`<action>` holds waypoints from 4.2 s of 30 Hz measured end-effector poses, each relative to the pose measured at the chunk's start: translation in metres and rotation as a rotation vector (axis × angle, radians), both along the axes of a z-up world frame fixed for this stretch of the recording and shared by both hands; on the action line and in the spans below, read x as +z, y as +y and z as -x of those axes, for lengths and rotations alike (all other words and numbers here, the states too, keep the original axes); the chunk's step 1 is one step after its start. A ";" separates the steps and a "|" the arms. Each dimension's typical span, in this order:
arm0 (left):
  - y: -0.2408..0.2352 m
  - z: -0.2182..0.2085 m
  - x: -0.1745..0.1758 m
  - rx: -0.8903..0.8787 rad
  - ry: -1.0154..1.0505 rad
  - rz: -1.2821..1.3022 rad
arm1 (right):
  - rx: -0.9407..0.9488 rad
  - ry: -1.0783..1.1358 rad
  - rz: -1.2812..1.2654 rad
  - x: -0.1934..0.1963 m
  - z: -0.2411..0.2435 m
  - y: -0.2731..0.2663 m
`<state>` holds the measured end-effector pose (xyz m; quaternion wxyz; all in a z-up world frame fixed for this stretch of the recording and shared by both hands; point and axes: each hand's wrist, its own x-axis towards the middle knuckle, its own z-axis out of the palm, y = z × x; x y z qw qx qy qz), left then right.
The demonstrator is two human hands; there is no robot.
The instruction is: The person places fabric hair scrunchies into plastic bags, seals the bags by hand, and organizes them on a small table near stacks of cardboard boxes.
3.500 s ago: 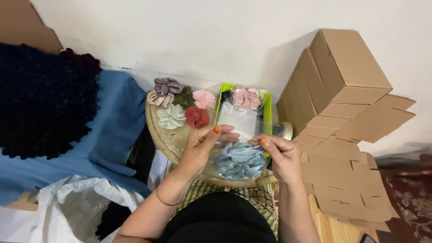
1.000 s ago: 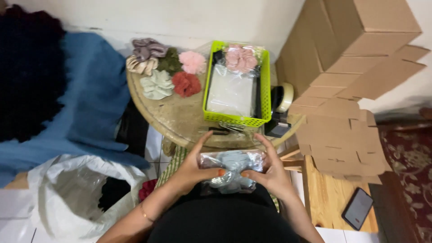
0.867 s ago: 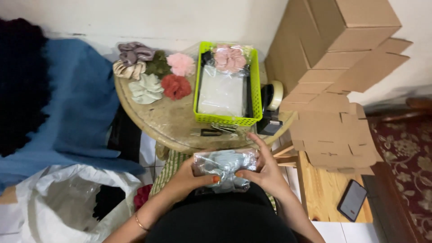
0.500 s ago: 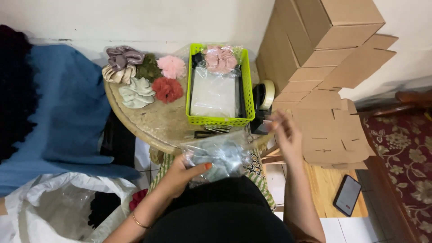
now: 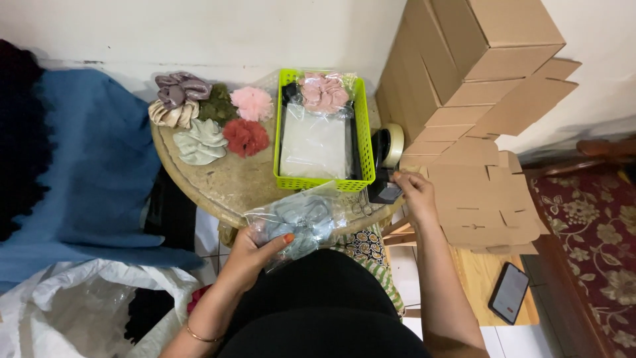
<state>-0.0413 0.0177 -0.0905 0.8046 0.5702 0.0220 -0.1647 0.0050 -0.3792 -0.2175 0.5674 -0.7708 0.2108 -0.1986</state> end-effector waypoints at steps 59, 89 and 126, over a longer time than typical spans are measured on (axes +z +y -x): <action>0.001 -0.003 -0.049 -0.089 0.163 0.070 | -0.104 -0.242 -0.132 0.032 0.051 0.068; -0.038 -0.020 -0.005 0.125 -0.228 0.035 | 0.544 -0.270 -0.096 0.160 0.084 0.184; -0.040 -0.002 -0.037 0.352 -0.341 0.006 | 0.364 -0.136 0.037 0.100 0.063 0.204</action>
